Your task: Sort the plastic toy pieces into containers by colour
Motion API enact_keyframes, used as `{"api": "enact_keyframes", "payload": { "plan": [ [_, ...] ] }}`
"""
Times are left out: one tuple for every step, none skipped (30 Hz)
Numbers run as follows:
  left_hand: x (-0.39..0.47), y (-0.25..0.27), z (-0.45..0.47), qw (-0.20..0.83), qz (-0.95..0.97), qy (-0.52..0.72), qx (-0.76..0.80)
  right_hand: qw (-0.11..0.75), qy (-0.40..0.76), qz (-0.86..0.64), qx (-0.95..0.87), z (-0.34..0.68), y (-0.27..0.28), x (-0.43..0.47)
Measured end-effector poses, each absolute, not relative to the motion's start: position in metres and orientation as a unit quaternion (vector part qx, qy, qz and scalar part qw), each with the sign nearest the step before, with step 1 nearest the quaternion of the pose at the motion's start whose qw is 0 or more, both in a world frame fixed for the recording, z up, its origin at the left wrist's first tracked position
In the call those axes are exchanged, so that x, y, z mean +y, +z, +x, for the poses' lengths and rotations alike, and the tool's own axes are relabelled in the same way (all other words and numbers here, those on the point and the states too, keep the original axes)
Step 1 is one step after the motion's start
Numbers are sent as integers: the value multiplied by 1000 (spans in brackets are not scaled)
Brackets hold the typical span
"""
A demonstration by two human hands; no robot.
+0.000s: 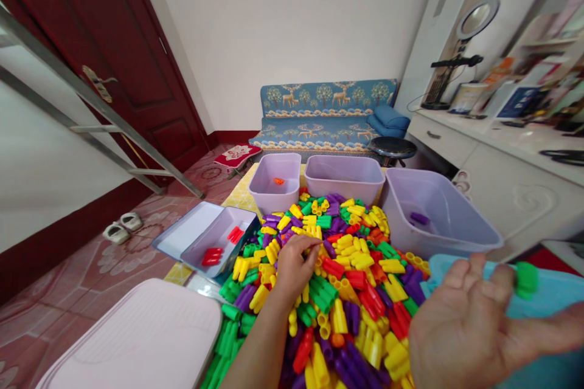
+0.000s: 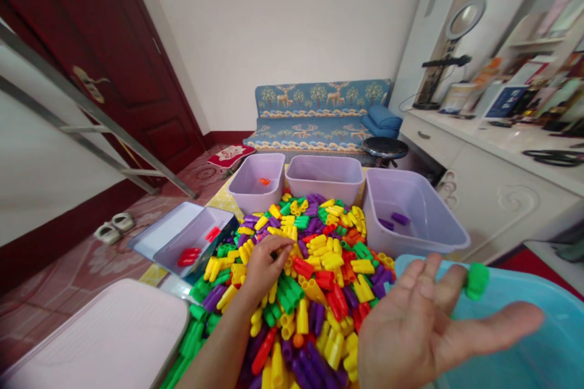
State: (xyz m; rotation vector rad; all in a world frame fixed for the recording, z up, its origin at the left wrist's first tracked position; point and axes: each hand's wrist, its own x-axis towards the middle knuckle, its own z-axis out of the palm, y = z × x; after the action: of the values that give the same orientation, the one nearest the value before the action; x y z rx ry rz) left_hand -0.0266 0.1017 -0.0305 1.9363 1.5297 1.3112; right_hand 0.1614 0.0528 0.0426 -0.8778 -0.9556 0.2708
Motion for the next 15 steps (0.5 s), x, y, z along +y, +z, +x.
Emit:
{"api": "enact_keyframes", "payload": {
  "plan": [
    [102, -31, -27, 173, 683, 463, 538, 810, 122, -398, -412, 160, 44, 52],
    [102, -31, -27, 172, 683, 463, 538, 828, 122, -391, -384, 159, 46, 51],
    [102, -31, -27, 171, 683, 462, 539, 837, 129, -387, -364, 157, 47, 50],
    [102, -30, -27, 170, 684, 460, 540, 835, 140, -391, -360, 155, 47, 50],
    [101, -30, -27, 170, 684, 459, 541, 827, 151, -400, -364, 153, 46, 49],
    [101, -30, -27, 170, 684, 458, 542, 814, 161, -413, -375, 151, 44, 49],
    [101, -30, -27, 170, 684, 457, 542, 796, 172, -430, -390, 148, 41, 50],
    [101, -29, -27, 170, 684, 457, 542, 772, 184, -448, -411, 147, 37, 52],
    [101, -29, -26, 170, 685, 456, 542, 744, 194, -464, -440, 146, 32, 56],
    [101, -28, -26, 169, 686, 455, 542, 711, 199, -480, -473, 145, 27, 61],
    [101, -28, -26, 169, 687, 454, 542, 677, 196, -494, -509, 146, 22, 67],
    [101, -28, -26, 169, 687, 453, 542, 643, 182, -503, -549, 147, 17, 75],
    [101, -27, -26, 169, 687, 453, 543, 609, 158, -509, -587, 149, 12, 83],
    [101, -27, -26, 169, 687, 452, 543, 577, 128, -513, -622, 152, 7, 93],
    [101, -27, -26, 169, 687, 451, 544, 545, 102, -518, -652, 154, 3, 102]
  ]
}}
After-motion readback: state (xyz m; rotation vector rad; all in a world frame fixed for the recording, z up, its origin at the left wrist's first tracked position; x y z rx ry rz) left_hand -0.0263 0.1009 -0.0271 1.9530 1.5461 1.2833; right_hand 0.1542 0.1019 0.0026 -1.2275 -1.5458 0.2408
